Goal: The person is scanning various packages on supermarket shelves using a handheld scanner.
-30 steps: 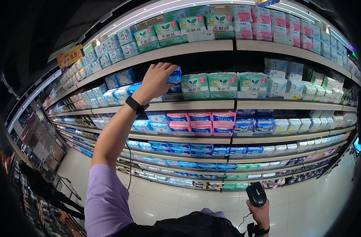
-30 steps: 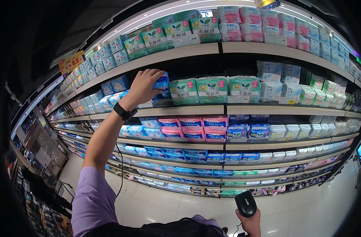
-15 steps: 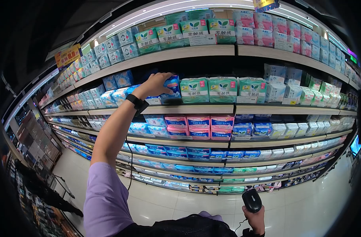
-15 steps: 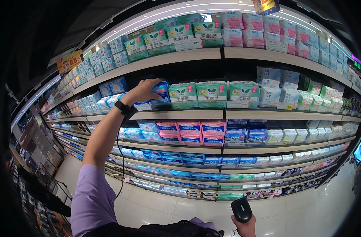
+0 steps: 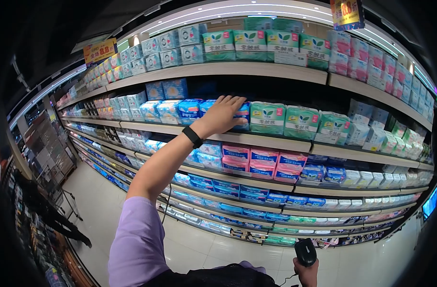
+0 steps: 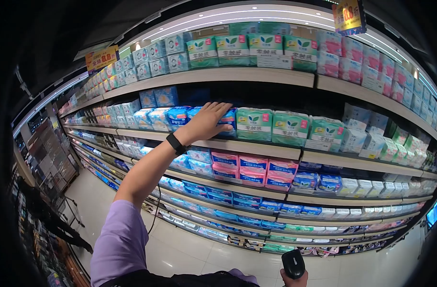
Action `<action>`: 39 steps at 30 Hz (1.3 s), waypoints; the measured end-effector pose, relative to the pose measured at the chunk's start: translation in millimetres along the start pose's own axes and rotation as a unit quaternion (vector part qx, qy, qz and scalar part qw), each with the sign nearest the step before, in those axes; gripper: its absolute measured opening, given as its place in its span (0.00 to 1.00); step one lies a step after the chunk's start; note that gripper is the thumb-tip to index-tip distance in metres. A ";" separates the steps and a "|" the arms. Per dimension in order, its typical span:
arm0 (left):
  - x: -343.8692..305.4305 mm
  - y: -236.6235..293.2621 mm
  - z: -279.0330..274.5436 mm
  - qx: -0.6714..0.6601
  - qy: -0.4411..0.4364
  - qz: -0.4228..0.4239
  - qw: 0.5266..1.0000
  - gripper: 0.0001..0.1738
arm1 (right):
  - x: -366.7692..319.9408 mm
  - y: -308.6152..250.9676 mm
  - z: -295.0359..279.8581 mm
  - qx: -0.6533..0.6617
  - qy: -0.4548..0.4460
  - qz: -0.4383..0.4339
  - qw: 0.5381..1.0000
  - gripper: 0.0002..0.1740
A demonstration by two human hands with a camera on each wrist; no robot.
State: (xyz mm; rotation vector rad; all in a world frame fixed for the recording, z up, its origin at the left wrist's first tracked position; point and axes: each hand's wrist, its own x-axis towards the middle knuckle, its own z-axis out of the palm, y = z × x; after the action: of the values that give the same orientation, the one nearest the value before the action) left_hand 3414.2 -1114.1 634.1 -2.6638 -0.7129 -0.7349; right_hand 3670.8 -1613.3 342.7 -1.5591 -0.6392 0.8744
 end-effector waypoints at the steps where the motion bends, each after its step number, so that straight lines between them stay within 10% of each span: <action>1: -8.0 -1.7 -1.1 0.020 0.051 0.012 0.998 0.43 | 4.4 -4.9 7.8 0.004 0.002 -0.004 1.000 0.08; 16: -113.3 -36.0 1.9 0.055 0.117 0.003 0.992 0.35 | -8.4 -29.2 70.3 -0.081 -0.031 -0.020 0.996 0.10; 23: -168.0 19.9 51.1 -0.135 0.173 0.024 0.975 0.25 | -1.9 -31.3 93.3 -0.103 0.028 0.042 0.993 0.08; 29: -307.2 145.5 202.1 -0.349 -0.013 -0.104 0.931 0.20 | 10.7 -19.0 75.4 -0.115 0.036 0.069 0.990 0.09; 36: -424.2 265.1 235.8 -0.423 -0.243 -0.156 0.859 0.20 | 2.6 18.0 44.4 -0.050 0.059 0.112 0.991 0.09; 39: -414.6 271.4 236.9 -0.395 -0.273 -0.118 0.869 0.20 | 5.4 20.6 15.3 -0.093 0.005 0.054 0.994 0.26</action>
State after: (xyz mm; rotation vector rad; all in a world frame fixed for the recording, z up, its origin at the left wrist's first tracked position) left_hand 3342.7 -1407.7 175.4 -3.6636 -1.0681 -0.3420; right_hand 3659.9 -1603.7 320.9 -1.7766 -0.6495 0.9077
